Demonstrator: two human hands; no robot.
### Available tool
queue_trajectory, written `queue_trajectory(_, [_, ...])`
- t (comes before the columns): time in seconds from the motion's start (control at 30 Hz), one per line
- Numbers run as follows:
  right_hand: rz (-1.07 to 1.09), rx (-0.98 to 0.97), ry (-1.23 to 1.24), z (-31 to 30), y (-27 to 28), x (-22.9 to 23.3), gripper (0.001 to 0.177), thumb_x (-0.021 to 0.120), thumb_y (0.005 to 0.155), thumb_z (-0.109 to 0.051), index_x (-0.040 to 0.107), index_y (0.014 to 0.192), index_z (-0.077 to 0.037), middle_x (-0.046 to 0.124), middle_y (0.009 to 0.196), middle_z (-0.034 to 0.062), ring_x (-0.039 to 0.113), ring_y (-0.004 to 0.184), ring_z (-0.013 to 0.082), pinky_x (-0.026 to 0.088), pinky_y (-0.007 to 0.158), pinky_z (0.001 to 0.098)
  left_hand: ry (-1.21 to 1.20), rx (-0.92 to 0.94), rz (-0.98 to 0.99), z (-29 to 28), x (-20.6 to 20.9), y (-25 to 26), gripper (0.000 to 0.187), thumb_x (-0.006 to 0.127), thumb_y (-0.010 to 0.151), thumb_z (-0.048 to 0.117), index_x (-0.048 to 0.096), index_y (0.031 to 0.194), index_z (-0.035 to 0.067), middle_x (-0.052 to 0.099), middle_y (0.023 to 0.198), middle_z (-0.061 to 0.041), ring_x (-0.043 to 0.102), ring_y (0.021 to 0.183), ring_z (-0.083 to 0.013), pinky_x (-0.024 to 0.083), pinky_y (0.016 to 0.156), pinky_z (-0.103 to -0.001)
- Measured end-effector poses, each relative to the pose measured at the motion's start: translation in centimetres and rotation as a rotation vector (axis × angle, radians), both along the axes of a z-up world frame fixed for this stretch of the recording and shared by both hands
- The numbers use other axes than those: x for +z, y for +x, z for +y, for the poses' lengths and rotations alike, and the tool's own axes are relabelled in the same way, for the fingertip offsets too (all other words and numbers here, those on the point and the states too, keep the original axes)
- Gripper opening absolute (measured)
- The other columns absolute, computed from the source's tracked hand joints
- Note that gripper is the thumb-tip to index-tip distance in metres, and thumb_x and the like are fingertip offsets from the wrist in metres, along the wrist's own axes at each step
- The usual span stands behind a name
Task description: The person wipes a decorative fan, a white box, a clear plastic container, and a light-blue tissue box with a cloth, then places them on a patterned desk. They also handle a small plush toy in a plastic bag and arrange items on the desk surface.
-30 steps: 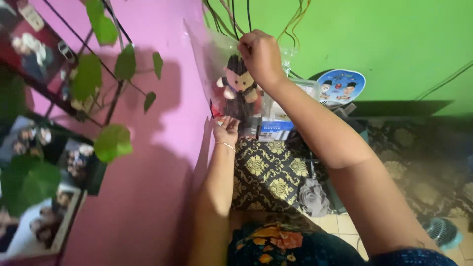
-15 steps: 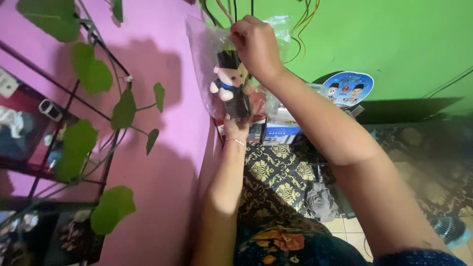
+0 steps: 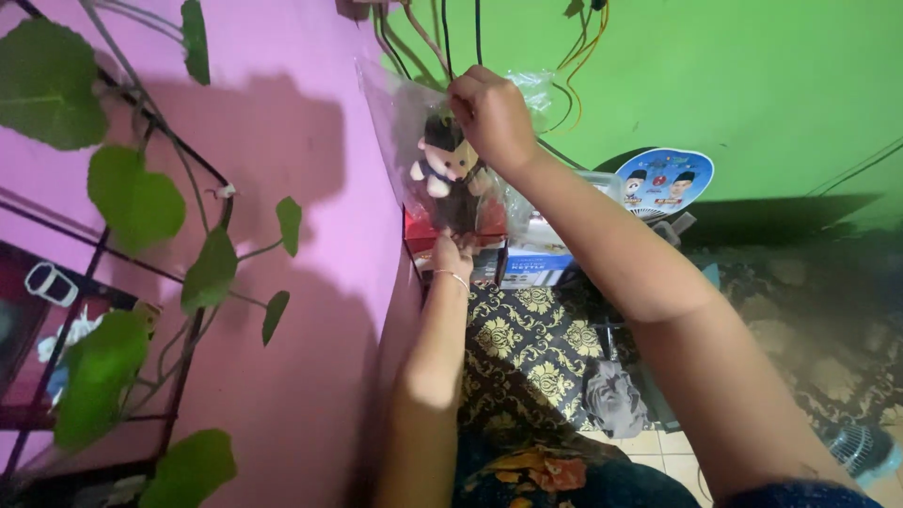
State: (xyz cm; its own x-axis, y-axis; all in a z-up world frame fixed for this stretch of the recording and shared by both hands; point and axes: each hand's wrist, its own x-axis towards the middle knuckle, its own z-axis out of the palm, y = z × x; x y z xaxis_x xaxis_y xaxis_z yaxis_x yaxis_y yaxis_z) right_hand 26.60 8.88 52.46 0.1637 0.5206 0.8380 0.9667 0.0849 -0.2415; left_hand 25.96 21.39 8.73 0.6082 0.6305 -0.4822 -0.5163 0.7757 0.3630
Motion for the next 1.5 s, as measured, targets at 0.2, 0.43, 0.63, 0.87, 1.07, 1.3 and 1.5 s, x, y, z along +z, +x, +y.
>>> queue_trajectory(0.2, [-0.119,-0.033,-0.104,-3.8,-2.2,1.4,0.048,0.075,0.082,0.001,0.065,0.129,-0.006,0.062,0.121,0.0168,0.070,0.087,0.0362,0.055,0.070,0.0455,0.242,0.006,0.428,-2.9,5.6,-4.2,0.047,0.057,0.098,0.014,0.047,0.143,0.008,0.057,0.121,-0.009,0.059,0.100,-0.0231,0.052,0.078,-0.042])
queue_trajectory(0.43, [-0.141,-0.196,0.145,-11.0,0.8,-9.1,0.046,0.078,0.091,-0.004,0.057,0.133,-0.009,0.051,0.138,0.0171,0.066,0.110,0.0387,0.059,0.088,0.0449,0.672,0.249,0.489,-1.6,9.9,-8.6,0.060,0.062,0.087,-0.009,0.052,0.145,0.001,0.064,0.126,-0.013,0.060,0.088,-0.0248,0.049,0.068,-0.040])
queue_trajectory(0.63, [-0.106,-0.379,-0.377,-15.6,2.0,-17.1,0.047,0.081,0.074,-0.014,0.062,0.117,-0.011,0.061,0.117,0.0116,0.063,0.106,0.0332,0.056,0.081,0.0440,1.466,0.587,0.745,-2.0,11.5,-8.9,0.090,0.090,0.078,-0.012,0.038,0.151,-0.012,0.047,0.146,-0.028,0.054,0.123,-0.0406,0.046,0.098,-0.048])
queue_trajectory(0.87, [-0.441,-0.642,-0.743,-16.6,7.9,-23.2,0.039,0.063,0.085,-0.019,0.065,0.123,-0.011,0.064,0.116,0.0093,0.061,0.111,0.0282,0.053,0.086,0.0463,0.439,-0.107,0.470,-3.3,8.6,-8.1,0.045,0.064,0.091,0.016,0.051,0.134,0.010,0.061,0.123,-0.015,0.065,0.105,-0.0292,0.056,0.079,-0.045])
queue_trajectory(1.07, [-0.433,-0.682,-0.721,-17.3,8.7,-24.0,0.035,0.062,0.084,-0.019,0.067,0.117,-0.012,0.067,0.109,0.0097,0.065,0.103,0.0297,0.053,0.079,0.0448,0.404,-0.497,0.297,-5.2,1.6,-6.5,0.043,0.057,0.098,0.029,0.056,0.135,0.008,0.063,0.137,-0.012,0.066,0.120,-0.0316,0.058,0.094,-0.050])
queue_trajectory(1.3, [-0.373,-0.673,-0.682,-17.3,7.8,-24.1,0.033,0.067,0.084,-0.016,0.069,0.116,-0.010,0.067,0.106,0.0077,0.064,0.099,0.0280,0.053,0.080,0.0421,0.477,-0.611,0.224,-9.1,-3.5,-4.1,0.050,0.057,0.097,0.027,0.053,0.145,0.015,0.063,0.139,-0.011,0.062,0.125,-0.0281,0.053,0.096,-0.056])
queue_trajectory(1.5, [-0.194,-0.676,-0.746,-17.1,6.5,-21.8,0.043,0.076,0.071,-0.024,0.069,0.110,-0.006,0.066,0.106,0.0131,0.063,0.102,0.0331,0.053,0.079,0.0473,0.655,-0.546,0.468,-10.7,-1.1,-3.2,0.031,0.061,0.095,0.019,0.069,0.123,0.012,0.067,0.110,-0.003,0.065,0.094,-0.0167,0.050,0.074,-0.039])
